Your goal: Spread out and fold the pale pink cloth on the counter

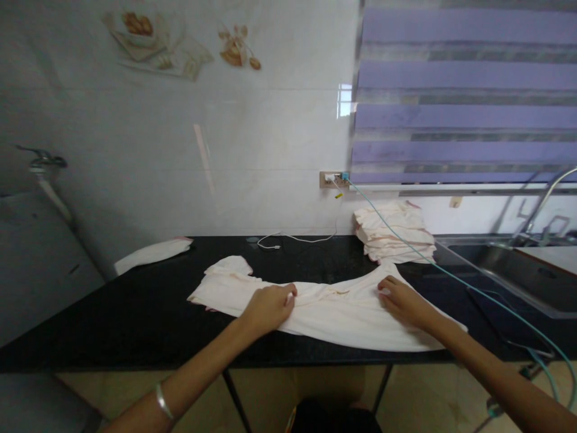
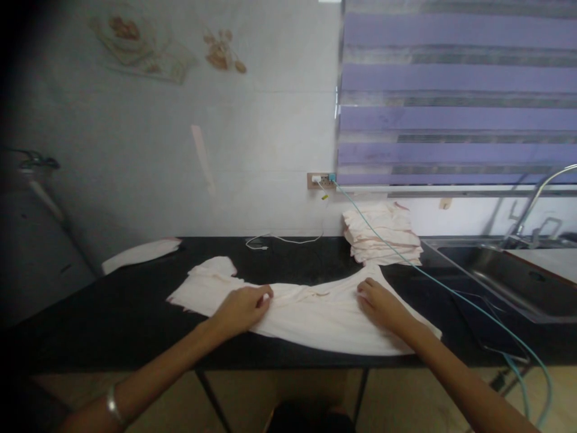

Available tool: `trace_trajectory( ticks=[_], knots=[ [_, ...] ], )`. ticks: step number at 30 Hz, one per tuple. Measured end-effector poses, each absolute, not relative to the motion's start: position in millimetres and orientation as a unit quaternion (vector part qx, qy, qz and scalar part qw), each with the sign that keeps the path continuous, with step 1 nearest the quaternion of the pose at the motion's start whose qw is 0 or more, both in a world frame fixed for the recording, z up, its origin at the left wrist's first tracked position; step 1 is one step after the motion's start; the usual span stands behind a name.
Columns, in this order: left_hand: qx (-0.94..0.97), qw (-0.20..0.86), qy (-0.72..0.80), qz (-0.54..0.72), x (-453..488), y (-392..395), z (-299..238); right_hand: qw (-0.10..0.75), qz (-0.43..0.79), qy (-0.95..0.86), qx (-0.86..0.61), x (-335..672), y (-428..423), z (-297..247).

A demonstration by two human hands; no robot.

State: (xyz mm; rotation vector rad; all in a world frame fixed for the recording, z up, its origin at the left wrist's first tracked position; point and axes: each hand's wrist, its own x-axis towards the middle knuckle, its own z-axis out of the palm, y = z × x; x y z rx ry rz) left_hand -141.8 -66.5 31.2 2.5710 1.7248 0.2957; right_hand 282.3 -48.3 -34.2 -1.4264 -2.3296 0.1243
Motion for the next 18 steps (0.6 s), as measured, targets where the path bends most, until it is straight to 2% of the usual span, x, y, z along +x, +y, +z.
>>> trace_trajectory(
  ticks=[4, 7, 12, 18],
  knots=[
    [0.861, -0.015, 0.497, 0.105, -114, -78, -15, 0.222, 0.016, -0.822, -0.524, 275, -36, -61],
    [0.847, -0.047, 0.507, 0.153, -123, -73, -34, 0.197, -0.031, -0.793, -0.576, 281, -32, -80],
    [0.809, -0.03, 0.58, 0.09, -128, -69, -38, 0.129, -0.034, -0.735, -0.665, 280, -26, -90],
    [0.79, -0.013, 0.609, 0.061, -137, -90, -31, 0.121, -0.007, -0.718, -0.685, 278, -15, -82]
  ],
)
